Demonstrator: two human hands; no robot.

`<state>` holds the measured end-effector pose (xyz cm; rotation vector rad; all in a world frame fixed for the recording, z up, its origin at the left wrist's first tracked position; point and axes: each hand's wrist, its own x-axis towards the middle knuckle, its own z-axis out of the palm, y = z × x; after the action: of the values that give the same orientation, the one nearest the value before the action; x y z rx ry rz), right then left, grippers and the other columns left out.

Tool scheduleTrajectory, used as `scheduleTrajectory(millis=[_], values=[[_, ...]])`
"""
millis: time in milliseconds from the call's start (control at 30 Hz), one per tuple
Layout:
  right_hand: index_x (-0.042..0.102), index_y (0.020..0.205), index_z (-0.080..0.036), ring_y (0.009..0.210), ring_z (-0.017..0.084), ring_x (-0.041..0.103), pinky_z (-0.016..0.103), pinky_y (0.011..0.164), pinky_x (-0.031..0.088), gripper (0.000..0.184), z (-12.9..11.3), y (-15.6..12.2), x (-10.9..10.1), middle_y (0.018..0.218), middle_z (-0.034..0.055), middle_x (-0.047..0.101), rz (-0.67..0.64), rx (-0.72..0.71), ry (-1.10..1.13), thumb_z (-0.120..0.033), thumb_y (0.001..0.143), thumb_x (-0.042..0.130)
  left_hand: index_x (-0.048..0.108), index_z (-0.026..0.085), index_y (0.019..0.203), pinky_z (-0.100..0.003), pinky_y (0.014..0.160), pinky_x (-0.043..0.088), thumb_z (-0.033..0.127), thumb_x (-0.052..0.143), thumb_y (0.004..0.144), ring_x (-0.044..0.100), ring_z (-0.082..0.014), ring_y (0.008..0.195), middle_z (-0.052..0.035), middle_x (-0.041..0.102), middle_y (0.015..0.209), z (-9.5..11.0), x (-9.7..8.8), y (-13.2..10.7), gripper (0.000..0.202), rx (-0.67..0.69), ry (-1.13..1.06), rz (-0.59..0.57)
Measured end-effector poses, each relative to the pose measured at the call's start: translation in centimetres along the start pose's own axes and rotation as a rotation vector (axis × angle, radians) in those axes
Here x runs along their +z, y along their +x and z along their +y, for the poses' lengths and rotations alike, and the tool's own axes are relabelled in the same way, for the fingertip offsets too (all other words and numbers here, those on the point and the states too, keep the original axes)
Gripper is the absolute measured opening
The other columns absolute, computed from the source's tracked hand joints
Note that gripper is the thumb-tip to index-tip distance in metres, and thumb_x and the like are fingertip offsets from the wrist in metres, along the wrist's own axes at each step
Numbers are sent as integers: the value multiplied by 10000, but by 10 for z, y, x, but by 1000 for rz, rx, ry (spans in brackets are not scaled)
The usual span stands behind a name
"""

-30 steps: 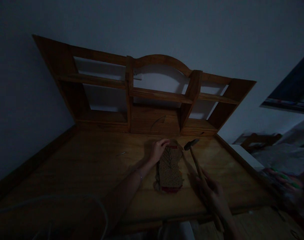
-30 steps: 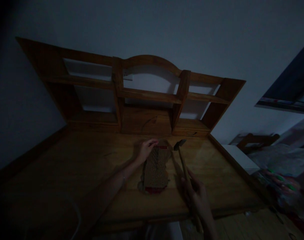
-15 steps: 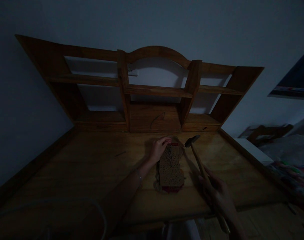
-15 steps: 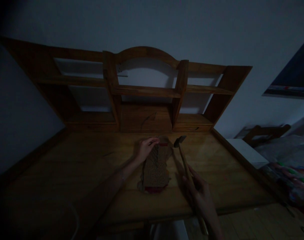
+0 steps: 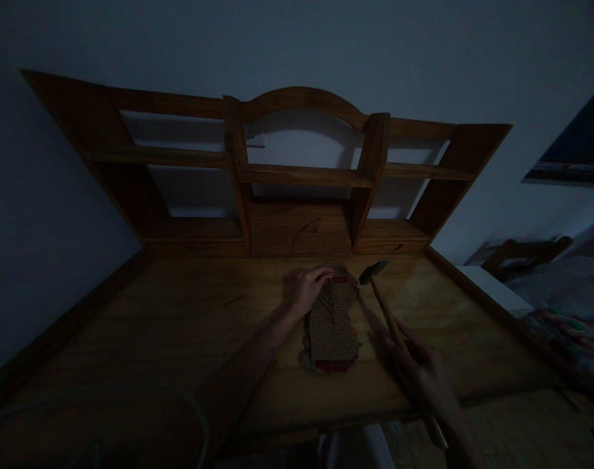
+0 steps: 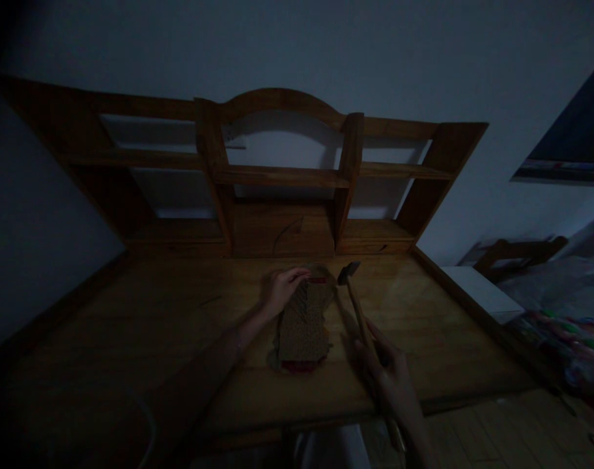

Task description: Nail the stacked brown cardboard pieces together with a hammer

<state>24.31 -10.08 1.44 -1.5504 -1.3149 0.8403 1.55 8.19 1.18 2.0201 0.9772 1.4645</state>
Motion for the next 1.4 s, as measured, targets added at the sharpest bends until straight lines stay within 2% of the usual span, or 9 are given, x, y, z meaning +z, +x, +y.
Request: scheduleTrajectory(millis=[100, 367, 533, 733, 900, 1033, 1167, 1300, 1400], values=[[417, 1352, -186, 789, 215, 574, 254, 573, 440, 602, 0, 0, 0, 943, 64, 595, -19, 15, 16, -464, 844, 584, 685, 224, 936, -160, 812, 446, 269, 562, 841, 596, -70, 883, 68, 630, 949, -1, -2, 1, 163, -28, 14, 8], [460, 1313, -258, 999, 216, 538, 248, 745, 455, 519, 8, 3, -1, 1094, 27, 581, -16, -20, 12, -455, 851, 589, 686, 208, 957, -154, 822, 444, 242, 533, 855, 597, -73, 905, 55, 627, 972, -2, -1, 3, 188, -3, -9, -46], [468, 1300, -282, 946, 204, 564, 230, 672, 471, 529, 5, 3, -1, 1041, 9, 605, -9, 16, 5, -477, 829, 609, 675, 190, 990, -166, 834, 445, 203, 507, 864, 589, -84, 941, 40, 621, 1000, 8, -1, 4, 210, 26, -18, -100], [470, 1299, -269, 1008, 206, 542, 246, 761, 461, 530, 8, 4, -1, 1105, 12, 582, -18, 11, 17, -470, 829, 612, 676, 202, 989, -163, 821, 452, 227, 521, 864, 594, -79, 917, 51, 621, 997, 1, 0, 2, 200, 25, 13, -46], [441, 1325, -267, 863, 206, 574, 251, 637, 452, 540, 7, 4, 0, 1027, 35, 602, -27, -24, 43, -475, 848, 584, 657, 223, 1055, -164, 870, 439, 313, 533, 866, 580, -76, 960, 50, 604, 1052, -5, -2, 2, 243, 47, 8, -4], [433, 1334, -224, 746, 175, 557, 230, 556, 409, 550, 8, 3, 1, 901, 42, 607, -22, -47, 49, -473, 862, 565, 623, 249, 1127, -186, 843, 456, 362, 509, 877, 588, -85, 936, 34, 607, 1050, -12, -3, 2, 297, -50, -39, -14], [409, 1351, -181, 753, 167, 548, 225, 577, 412, 570, 10, 4, 1, 891, 51, 592, -42, -95, 113, -447, 870, 562, 587, 227, 1179, -211, 844, 460, 336, 415, 924, 579, -91, 961, 12, 606, 1051, -18, -3, 3, 326, -74, -81, 30], [418, 1336, -125, 684, 150, 521, 210, 530, 388, 587, 11, 5, 2, 827, 60, 564, -47, -131, 164, -437, 863, 570, 628, 204, 1078, -190, 896, 408, 334, 436, 916, 547, -83, 1000, 13, 588, 1089, -3, -21, 12, 283, 59, 134, 239], [386, 1358, -139, 515, 109, 419, 196, 421, 298, 607, 14, 6, 3, 681, 18, 500, -40, -111, 177, -459, 868, 549, 624, 198, 1075, -204, 875, 399, 365, 441, 908, 541, -101, 987, 2, 584, 1083, 7, -63, 17, 299, 51, 282, 300]])
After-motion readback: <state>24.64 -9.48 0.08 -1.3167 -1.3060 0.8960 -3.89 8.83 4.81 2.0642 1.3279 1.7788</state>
